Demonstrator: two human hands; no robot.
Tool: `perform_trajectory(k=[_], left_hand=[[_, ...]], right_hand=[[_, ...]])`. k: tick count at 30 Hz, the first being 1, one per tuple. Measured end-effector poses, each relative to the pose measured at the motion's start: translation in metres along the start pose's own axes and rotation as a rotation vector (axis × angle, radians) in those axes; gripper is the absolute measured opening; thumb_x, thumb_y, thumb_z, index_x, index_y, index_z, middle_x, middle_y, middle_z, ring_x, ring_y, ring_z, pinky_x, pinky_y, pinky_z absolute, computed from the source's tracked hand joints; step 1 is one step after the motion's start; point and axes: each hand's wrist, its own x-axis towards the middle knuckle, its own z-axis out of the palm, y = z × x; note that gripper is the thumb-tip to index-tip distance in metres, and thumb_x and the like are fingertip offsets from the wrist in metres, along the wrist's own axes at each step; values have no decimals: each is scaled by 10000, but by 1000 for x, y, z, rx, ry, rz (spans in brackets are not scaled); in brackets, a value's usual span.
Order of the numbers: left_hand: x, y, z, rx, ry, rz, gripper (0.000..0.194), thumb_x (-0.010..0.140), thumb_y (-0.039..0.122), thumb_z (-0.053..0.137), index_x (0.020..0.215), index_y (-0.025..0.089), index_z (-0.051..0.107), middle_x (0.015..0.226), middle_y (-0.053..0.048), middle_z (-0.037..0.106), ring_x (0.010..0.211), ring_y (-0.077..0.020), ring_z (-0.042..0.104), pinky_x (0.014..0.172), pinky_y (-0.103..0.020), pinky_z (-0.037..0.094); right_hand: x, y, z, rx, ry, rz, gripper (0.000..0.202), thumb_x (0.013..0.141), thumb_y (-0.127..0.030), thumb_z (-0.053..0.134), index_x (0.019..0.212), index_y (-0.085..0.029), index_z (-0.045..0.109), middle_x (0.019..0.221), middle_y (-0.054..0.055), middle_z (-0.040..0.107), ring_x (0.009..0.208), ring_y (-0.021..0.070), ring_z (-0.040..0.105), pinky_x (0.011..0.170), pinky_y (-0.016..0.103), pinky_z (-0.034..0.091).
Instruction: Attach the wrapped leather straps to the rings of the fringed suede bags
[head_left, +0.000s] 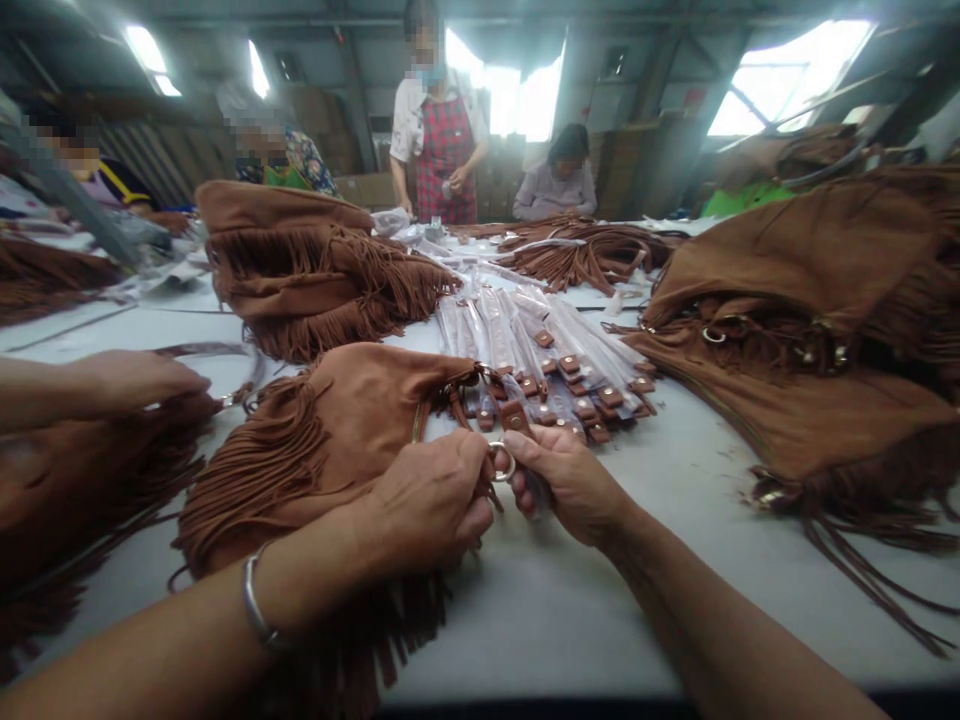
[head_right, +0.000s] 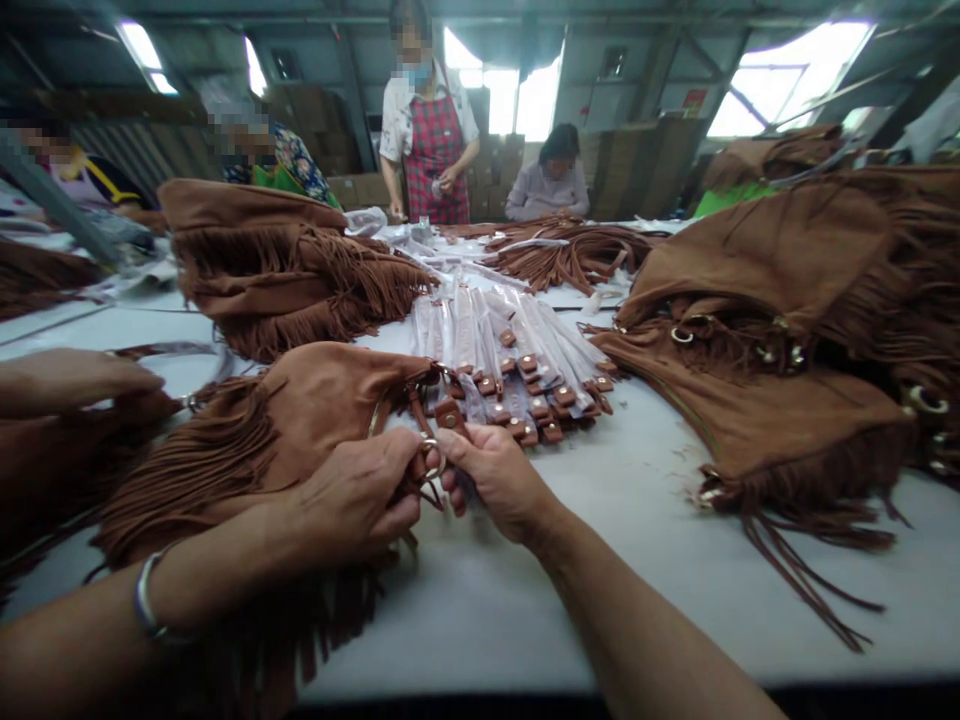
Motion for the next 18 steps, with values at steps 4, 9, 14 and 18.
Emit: perform_trajectory(k=[4, 9, 14, 18], left_hand=[[2, -10, -1, -10, -69, 78, 118, 700, 192, 400, 817, 184, 402, 744, -12, 500, 633, -162, 479, 564, -277, 378], [3, -15, 6, -158, -25, 83, 144, 732, 220, 443, 868, 182, 421, 761, -4, 509, 646, -153, 493, 580, -265, 384], [5, -19, 16, -292, 135, 110, 294, 774, 228, 491, 1061, 181, 443, 882, -25, 501, 724, -138, 519, 620, -240, 421], [8, -22, 21, -374, 209, 101, 316, 770, 180, 494, 1086, 176, 485, 857, -29, 503, 745, -135, 517, 642, -231, 432]], right_hand=[[4, 2, -4, -92, -41, 25, 329, 723, -440, 658, 725, -124, 565, 498, -46, 505, 374, 39, 427, 350, 135, 344], [8, 4, -8, -69, -54, 91, 324, 748, -440, 634, 717, -132, 542, 480, -60, 477, 350, 35, 406, 335, 130, 327], [11, 3, -14, -5, -102, 197, 312, 768, -430, 618, 712, -141, 514, 480, -72, 441, 338, 36, 383, 323, 137, 319], [11, -4, -21, -135, -84, 125, 312, 859, -470, 481, 820, -161, 500, 483, -65, 463, 325, 45, 362, 313, 140, 284]])
